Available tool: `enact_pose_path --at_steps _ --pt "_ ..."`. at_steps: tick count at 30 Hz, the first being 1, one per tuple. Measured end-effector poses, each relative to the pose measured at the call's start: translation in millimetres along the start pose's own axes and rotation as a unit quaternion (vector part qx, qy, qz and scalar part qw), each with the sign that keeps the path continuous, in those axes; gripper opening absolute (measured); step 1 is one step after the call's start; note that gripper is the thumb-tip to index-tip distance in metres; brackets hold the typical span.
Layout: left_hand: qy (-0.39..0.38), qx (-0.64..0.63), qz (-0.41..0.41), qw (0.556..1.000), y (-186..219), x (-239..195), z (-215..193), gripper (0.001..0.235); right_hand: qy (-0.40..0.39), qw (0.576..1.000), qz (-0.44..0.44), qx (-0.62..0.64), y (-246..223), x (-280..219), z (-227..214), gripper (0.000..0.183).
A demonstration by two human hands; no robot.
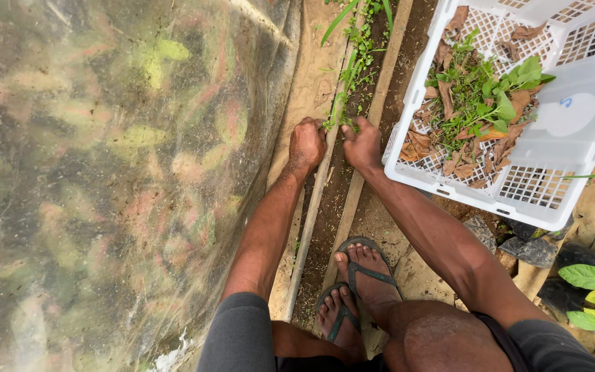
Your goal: The person removes small weeds from a narrow soil bed next to a plastic-covered structure. They pull the weeds by hand and place them into a white plastic basket. The person also handles small potted seedlings, moving them from the ground into the basket.
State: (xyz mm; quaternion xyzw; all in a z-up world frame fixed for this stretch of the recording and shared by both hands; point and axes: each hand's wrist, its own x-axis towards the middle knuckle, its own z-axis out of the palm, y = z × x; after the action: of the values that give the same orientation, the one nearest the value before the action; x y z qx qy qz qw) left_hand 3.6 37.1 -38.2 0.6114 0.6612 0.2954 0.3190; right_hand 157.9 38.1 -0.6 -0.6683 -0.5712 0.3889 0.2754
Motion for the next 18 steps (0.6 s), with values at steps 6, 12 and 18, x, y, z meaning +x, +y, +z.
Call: enact_pose_path --at_steps 6,12,18 --pt "-0.019 -0.009 -0.157 0.987 -9.8 7.5 7.8 0.022 -0.05 0.995 -0.065 -0.053 31.9 -25.1 8.2 0.024" --pt "0.105 -0.027 -0.128 0.986 -3.5 -1.2 -32.6 0.016 -0.051 0.992 -0.094 -0.061 29.4 -11.2 17.8 0.027" --pt "-0.129 0.072 -0.26 0.954 7.0 -15.2 -48.5 0.021 -0.214 0.973 0.065 0.05 -60.2 -67.5 -49.6 0.017"
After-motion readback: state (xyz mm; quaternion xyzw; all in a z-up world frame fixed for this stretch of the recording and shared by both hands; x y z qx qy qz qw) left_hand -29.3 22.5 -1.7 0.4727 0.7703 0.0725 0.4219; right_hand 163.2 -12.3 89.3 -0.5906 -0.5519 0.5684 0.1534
